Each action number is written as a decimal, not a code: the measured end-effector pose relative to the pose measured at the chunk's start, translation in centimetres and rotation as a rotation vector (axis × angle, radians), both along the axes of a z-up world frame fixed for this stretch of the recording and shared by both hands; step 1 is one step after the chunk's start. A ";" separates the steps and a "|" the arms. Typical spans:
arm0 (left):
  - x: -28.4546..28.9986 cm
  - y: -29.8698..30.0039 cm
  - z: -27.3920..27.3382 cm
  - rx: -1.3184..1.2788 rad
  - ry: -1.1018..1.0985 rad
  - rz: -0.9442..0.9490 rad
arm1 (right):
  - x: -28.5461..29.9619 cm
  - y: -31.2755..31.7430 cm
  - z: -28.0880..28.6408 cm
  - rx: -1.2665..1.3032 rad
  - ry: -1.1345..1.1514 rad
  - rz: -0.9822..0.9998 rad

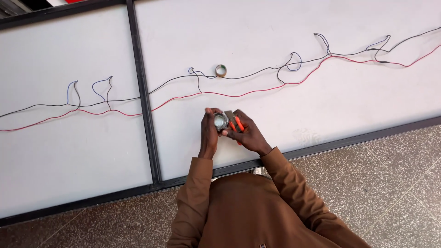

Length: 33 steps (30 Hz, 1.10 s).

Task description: Connecting and securing electrical wires on a sign panel using tape and a utility knife.

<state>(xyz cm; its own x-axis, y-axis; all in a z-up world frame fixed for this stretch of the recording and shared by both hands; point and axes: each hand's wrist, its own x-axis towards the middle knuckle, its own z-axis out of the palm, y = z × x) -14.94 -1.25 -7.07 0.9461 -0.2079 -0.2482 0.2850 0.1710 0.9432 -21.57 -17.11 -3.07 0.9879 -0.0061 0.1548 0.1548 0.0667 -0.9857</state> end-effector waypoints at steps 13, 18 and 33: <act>3.2 6.5 -3.7 -0.119 0.013 0.532 | -1.9 -0.7 -2.5 0.633 0.198 -0.037; 2.5 7.3 0.6 -0.111 -0.297 0.303 | -0.9 0.4 2.0 0.240 0.224 -0.141; -2.9 2.7 1.5 -0.045 -0.278 0.196 | 0.8 4.2 -0.8 0.244 0.295 -0.313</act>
<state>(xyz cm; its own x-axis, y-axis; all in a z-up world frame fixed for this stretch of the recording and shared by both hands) -17.85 1.40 -5.59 0.9993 -0.0207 0.0303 -0.0245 0.2405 0.9703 -20.79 -12.90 -3.87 0.9345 -0.3105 -0.1743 -0.0793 0.2956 -0.9520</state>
